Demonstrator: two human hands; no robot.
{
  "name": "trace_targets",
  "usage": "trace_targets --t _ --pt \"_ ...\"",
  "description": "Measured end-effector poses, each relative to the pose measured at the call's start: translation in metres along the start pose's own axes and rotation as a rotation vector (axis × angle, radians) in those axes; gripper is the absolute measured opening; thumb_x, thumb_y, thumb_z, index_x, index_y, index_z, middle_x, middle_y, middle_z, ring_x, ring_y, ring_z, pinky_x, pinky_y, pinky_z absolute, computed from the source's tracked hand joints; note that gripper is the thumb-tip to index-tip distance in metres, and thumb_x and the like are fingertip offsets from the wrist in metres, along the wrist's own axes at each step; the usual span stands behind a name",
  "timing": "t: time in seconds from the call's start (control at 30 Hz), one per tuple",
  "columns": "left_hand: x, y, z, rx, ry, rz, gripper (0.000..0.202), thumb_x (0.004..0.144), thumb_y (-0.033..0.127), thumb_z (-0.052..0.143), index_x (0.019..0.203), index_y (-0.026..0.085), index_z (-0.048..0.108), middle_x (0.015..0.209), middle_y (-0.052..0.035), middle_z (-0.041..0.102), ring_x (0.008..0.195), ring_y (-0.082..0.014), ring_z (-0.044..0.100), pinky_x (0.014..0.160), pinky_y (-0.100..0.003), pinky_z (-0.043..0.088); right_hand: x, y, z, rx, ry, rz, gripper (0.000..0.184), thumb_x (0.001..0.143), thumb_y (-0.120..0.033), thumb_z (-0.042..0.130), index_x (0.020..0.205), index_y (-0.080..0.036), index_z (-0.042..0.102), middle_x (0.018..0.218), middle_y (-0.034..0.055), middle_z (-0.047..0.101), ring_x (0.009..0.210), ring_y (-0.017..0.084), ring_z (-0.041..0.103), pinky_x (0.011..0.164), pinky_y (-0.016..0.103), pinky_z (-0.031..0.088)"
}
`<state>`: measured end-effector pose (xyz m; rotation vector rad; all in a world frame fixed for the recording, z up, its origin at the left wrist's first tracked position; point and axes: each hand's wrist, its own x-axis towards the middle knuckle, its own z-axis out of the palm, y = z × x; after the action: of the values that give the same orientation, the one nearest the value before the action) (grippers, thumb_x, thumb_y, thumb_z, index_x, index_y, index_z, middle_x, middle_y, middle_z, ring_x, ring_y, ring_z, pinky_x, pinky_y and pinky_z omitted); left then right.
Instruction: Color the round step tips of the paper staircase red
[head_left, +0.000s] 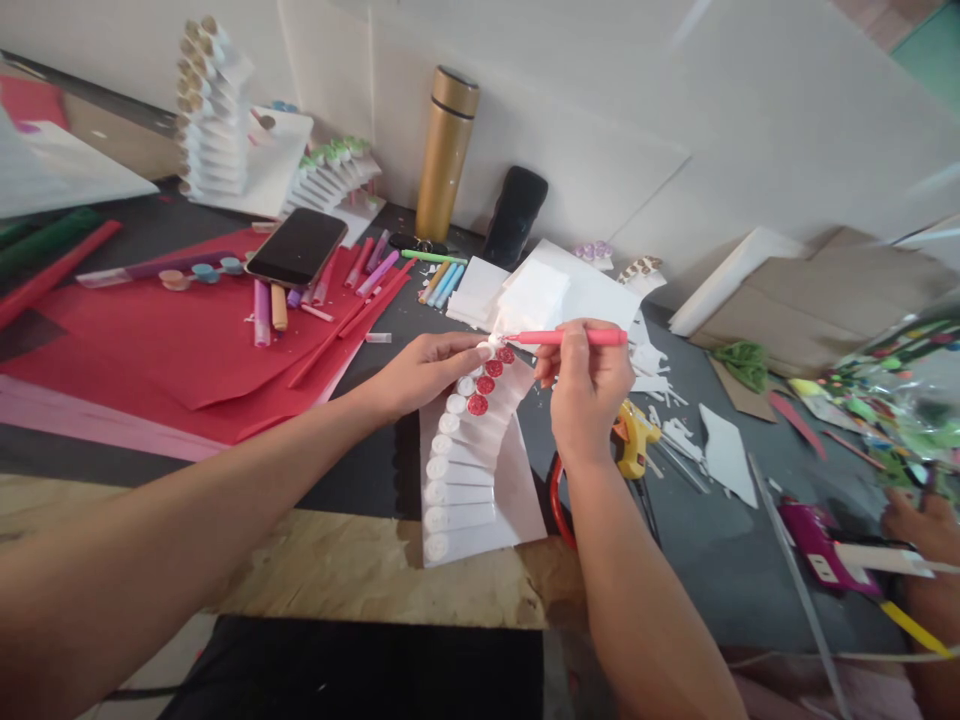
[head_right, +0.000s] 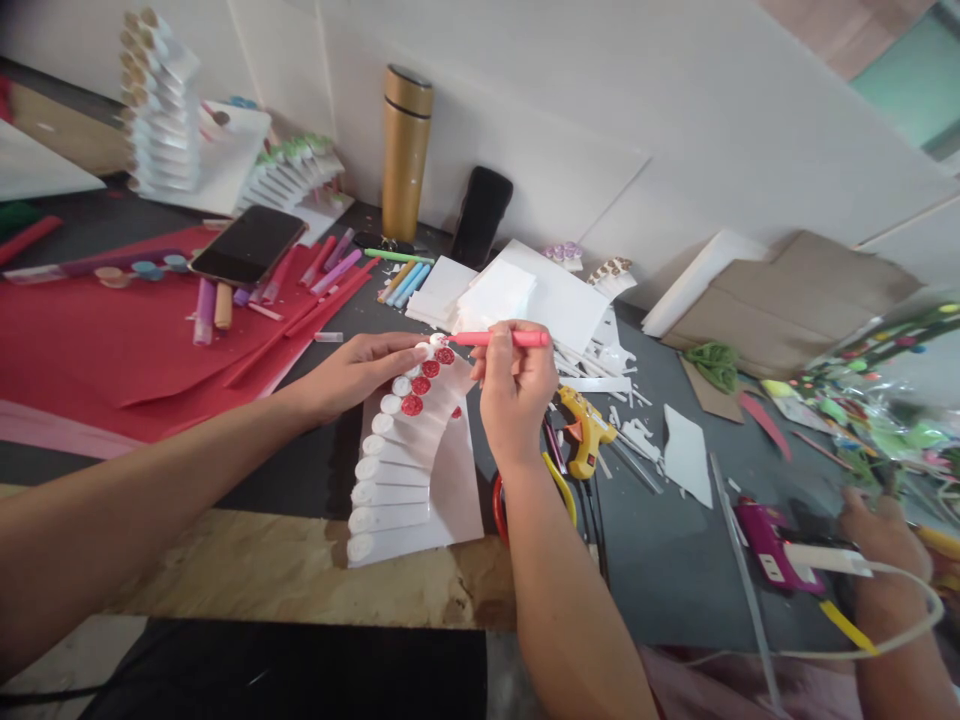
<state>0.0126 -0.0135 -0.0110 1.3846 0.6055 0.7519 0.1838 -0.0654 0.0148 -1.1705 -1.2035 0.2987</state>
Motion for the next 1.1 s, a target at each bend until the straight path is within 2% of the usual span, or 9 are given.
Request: trace_targets --t 0.6,0.93,1.1 --pt "0.0005 -0.0003 -0.0003 0.021 0.003 0.003 0.050 0.088 0.052 0.062 0.122 0.016 0.069 0.107 -0.0086 0.074 0.093 -0.0193 0.067 0.083 -0.030 0.049 0.0007 0.0000 -0.0001 -0.015 0.006 0.011 0.019 0.094 -0.036 0.052 0.083 -0.021 0.054 0.062 -0.0054 0.060 0.047 0.006 0.056 0.047 0.023 0.045" --pt "0.0011 -0.0008 -0.0005 0.033 -0.008 0.005 0.050 0.089 0.052 0.060 0.123 0.016 0.068 0.100 -0.0078 0.074 0.086 -0.0183 0.067 0.078 -0.030 0.050 0.0011 0.0011 -0.0001 -0.032 0.022 0.022 0.018 0.092 -0.036 0.052 0.082 -0.021 0.054 0.062 -0.0051 0.061 0.047 0.006 0.056 0.048 0.024 0.046" --pt "0.0005 0.0008 0.0000 0.022 -0.005 -0.001 0.049 0.089 0.050 0.061 0.123 0.015 0.068 0.102 -0.0086 0.074 0.089 -0.0186 0.067 0.081 -0.030 0.050 0.0012 0.0003 0.0003 -0.009 0.035 0.007 0.018 0.093 -0.034 0.052 0.081 -0.020 0.054 0.060 -0.0049 0.060 0.046 0.007 0.056 0.046 0.024 0.045"
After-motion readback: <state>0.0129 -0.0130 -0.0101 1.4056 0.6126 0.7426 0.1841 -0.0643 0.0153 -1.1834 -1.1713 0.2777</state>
